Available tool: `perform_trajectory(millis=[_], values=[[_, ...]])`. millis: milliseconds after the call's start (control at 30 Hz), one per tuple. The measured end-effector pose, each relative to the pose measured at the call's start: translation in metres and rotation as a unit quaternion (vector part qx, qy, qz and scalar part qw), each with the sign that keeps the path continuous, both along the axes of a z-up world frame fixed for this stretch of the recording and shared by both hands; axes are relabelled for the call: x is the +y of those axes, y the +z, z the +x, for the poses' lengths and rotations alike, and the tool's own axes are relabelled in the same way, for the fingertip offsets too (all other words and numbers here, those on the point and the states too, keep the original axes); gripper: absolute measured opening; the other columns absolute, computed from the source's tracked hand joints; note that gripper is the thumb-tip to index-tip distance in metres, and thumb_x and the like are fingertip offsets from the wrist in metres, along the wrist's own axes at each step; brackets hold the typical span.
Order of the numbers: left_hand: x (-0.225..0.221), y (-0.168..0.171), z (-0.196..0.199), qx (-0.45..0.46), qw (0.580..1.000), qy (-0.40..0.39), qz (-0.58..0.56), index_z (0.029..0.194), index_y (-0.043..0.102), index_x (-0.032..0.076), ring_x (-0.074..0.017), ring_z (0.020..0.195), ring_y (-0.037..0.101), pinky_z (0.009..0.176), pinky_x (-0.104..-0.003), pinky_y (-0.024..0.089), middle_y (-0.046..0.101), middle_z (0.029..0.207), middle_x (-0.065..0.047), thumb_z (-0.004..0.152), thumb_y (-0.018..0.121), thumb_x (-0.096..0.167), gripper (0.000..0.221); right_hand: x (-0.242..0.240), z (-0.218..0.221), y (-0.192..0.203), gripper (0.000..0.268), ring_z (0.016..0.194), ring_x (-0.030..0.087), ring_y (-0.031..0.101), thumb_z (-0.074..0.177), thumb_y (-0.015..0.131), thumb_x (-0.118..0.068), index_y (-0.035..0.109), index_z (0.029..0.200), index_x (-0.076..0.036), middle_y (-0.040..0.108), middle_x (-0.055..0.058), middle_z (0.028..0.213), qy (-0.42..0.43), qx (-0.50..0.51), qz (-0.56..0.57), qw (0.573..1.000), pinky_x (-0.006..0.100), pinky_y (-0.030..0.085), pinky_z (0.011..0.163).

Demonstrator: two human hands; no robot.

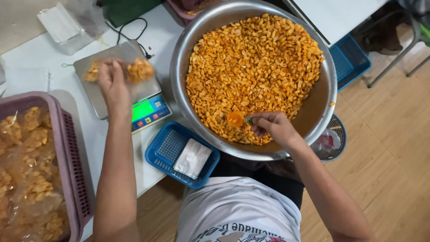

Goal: Packing small snacks from a large bowl into individual plastic bags and weighing them on a digital scale.

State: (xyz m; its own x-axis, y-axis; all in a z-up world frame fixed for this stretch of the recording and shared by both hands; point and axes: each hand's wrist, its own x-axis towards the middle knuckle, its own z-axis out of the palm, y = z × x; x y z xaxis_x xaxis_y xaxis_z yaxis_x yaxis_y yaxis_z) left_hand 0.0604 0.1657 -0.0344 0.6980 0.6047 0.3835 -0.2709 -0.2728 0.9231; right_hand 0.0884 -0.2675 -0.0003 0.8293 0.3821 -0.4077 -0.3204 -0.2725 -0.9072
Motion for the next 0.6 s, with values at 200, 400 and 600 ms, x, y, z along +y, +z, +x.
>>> perform_trajectory(millis=[200,400,600], values=[[-0.125,0.090,-0.047,0.062,0.889,-0.318,-0.322,0.137,0.042,0.031,-0.0105,0.087,0.075,0.079,-0.022,0.062,0.070,0.097,0.000,0.078,0.083,-0.011,0.084,0.013,-0.001,0.053,0.028,0.063,0.024,0.070,0.094,0.058,0.000,0.070,0.115,0.015,0.072,0.023,0.074,0.024,-0.177,-0.019,0.984,0.033,0.061,0.058],[-0.181,0.052,-0.041,0.212,0.912,-0.346,-0.059,0.150,0.042,0.025,-0.0345,0.104,0.075,0.088,-0.041,0.063,0.072,0.114,-0.021,0.086,0.074,-0.007,0.078,0.030,-0.019,0.086,0.021,0.065,0.019,0.069,0.097,0.069,-0.012,0.080,0.114,-0.007,0.074,0.007,0.077,0.040,-0.523,-0.130,0.842,0.029,0.055,0.061],[-0.171,0.062,-0.055,0.042,0.941,-0.307,-0.140,0.110,0.072,0.009,-0.0178,0.089,0.073,0.080,-0.032,0.063,0.075,0.096,-0.011,0.096,0.073,0.013,0.014,0.030,-0.018,0.091,0.021,0.065,0.025,0.067,0.100,0.065,-0.005,0.078,0.115,0.000,0.070,0.016,0.078,0.028,-0.549,-0.144,0.823,0.034,0.054,0.060]])
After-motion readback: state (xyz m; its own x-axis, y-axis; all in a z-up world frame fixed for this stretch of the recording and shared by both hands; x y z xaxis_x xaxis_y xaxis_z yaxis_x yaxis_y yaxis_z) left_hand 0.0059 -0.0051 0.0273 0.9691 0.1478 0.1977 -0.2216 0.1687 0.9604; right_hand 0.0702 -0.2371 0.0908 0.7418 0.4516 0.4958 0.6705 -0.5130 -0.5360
